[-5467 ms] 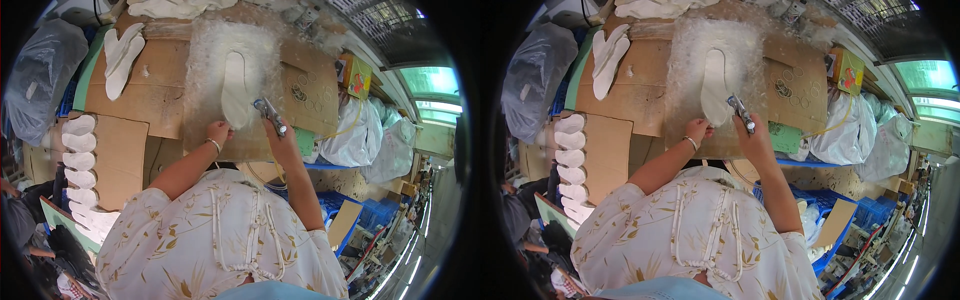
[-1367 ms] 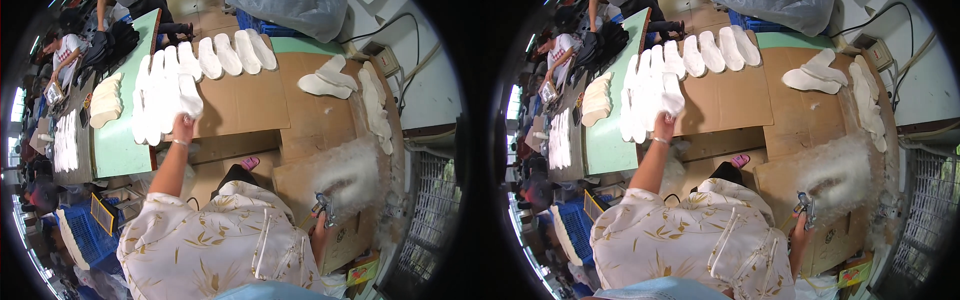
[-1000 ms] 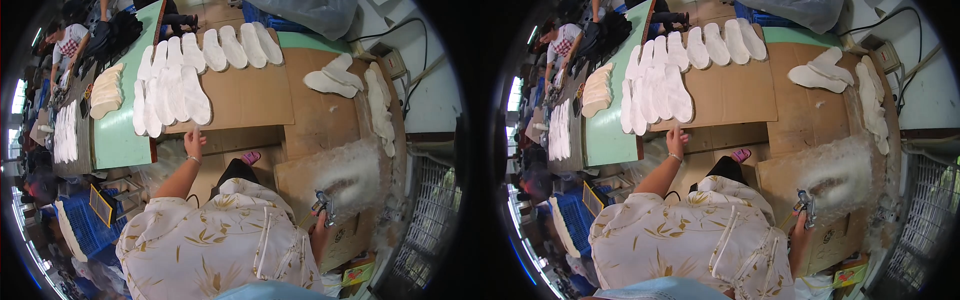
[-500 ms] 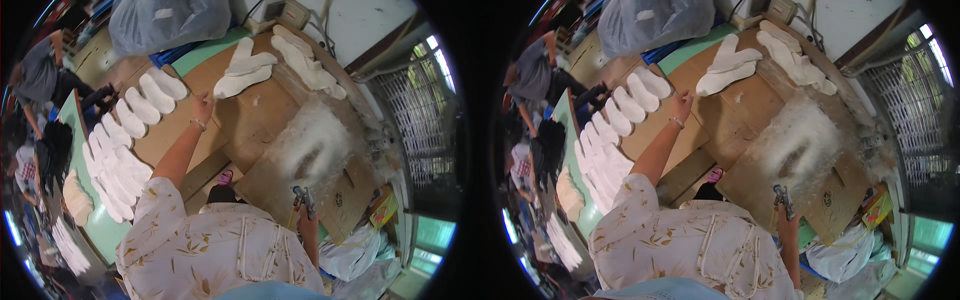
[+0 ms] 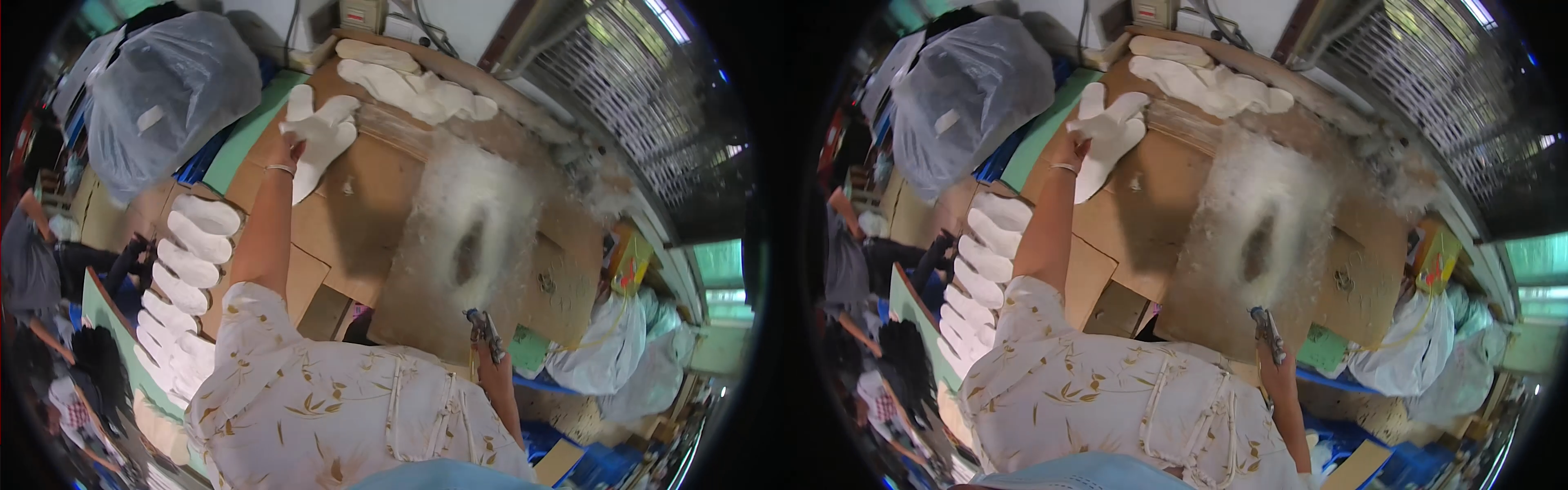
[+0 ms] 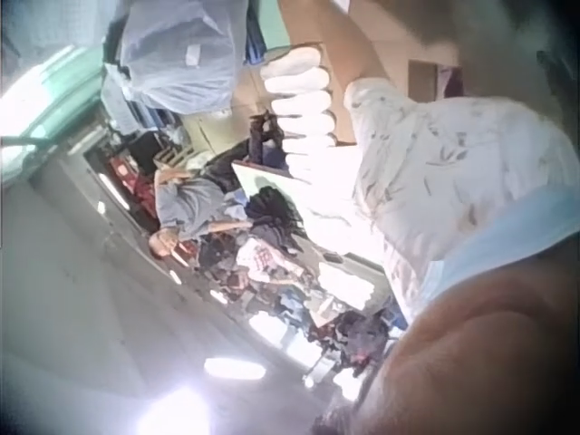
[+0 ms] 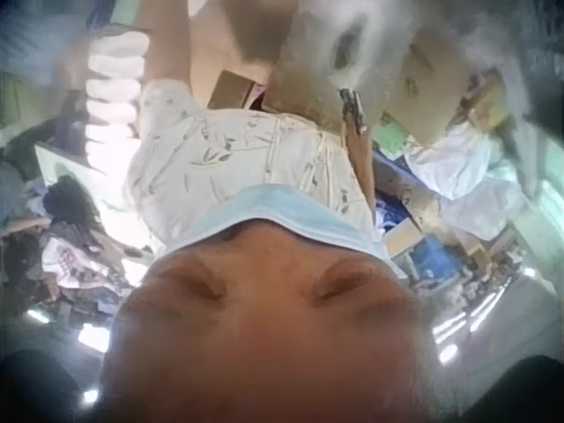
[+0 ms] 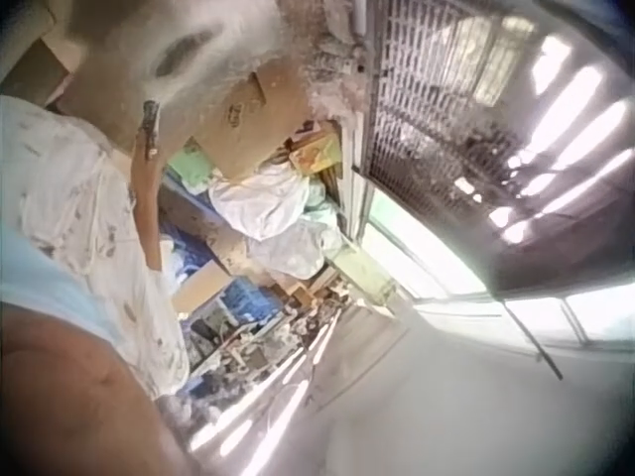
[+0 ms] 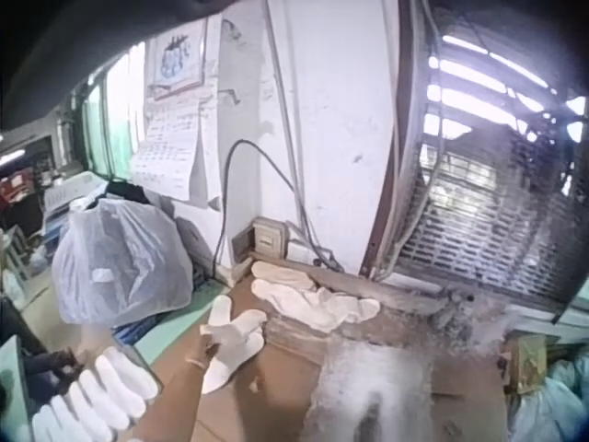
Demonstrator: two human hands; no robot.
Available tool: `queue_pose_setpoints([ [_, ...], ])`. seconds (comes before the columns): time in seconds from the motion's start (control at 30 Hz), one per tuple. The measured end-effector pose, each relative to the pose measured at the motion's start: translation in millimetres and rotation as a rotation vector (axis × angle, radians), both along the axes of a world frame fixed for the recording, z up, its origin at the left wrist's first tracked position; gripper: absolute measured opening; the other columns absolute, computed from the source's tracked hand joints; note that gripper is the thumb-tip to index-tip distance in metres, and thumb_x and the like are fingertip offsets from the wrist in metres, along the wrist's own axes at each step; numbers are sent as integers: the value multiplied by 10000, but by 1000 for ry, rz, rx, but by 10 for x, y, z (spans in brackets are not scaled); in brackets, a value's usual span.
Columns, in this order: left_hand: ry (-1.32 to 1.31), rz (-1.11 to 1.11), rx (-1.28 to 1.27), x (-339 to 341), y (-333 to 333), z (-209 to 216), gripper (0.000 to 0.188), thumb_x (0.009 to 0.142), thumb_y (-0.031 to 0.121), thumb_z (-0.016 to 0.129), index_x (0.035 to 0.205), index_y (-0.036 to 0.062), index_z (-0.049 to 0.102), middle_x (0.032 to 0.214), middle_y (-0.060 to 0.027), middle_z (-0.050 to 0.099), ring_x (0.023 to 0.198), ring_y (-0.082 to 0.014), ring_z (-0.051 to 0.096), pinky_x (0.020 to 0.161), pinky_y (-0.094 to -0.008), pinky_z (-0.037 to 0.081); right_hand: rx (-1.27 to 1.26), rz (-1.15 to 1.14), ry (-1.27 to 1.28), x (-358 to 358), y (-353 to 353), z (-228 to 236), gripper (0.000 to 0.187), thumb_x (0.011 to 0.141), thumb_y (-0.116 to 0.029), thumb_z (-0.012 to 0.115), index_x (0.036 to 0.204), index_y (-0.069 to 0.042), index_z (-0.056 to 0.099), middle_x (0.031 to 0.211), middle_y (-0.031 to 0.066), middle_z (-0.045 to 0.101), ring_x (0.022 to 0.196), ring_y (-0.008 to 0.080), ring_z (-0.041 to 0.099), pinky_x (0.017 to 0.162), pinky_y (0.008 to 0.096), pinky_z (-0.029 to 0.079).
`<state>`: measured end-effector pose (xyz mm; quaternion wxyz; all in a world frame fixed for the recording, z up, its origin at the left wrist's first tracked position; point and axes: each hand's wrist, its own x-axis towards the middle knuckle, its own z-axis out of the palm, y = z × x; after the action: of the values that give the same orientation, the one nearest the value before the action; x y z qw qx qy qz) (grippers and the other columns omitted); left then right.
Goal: Applying adhesive or finish to shoe insoles using a spray gun.
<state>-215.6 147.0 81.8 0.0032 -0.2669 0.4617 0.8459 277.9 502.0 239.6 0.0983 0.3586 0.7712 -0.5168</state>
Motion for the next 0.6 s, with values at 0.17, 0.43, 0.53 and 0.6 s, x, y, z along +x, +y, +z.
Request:
queue_pose_setpoints([
  [0.17,309,-204,179,-84,708,1223,88,811,5,515,865,-57,546,837,-118,588,752,-234,608,777,-314,546,78,0,50,228,74,-212,220,868,-202,555,934,7,577,696,27,523,654,107,441,577,297,386],
  [0.43,355,-428,357,842,2206,1977,64,794,-16,526,732,-23,540,752,-72,573,646,-142,561,724,-288,553,45,-75,139,562,164,-74,229,876,-226,563,905,0,548,681,29,494,656,100,430,574,283,381],
  [0.53,322,-420,385,1681,2613,1951,60,794,-28,537,784,30,541,747,-26,560,637,-101,532,729,-268,544,54,-100,171,734,226,-27,226,883,-227,563,903,-2,550,685,30,498,663,99,431,581,280,383],
  [0.6,285,-477,427,2076,2692,1565,61,805,-17,553,819,41,542,798,-29,577,691,-102,561,741,-269,540,42,-100,220,755,235,56,229,887,-230,563,914,-3,551,690,28,493,663,99,426,589,272,382],
])
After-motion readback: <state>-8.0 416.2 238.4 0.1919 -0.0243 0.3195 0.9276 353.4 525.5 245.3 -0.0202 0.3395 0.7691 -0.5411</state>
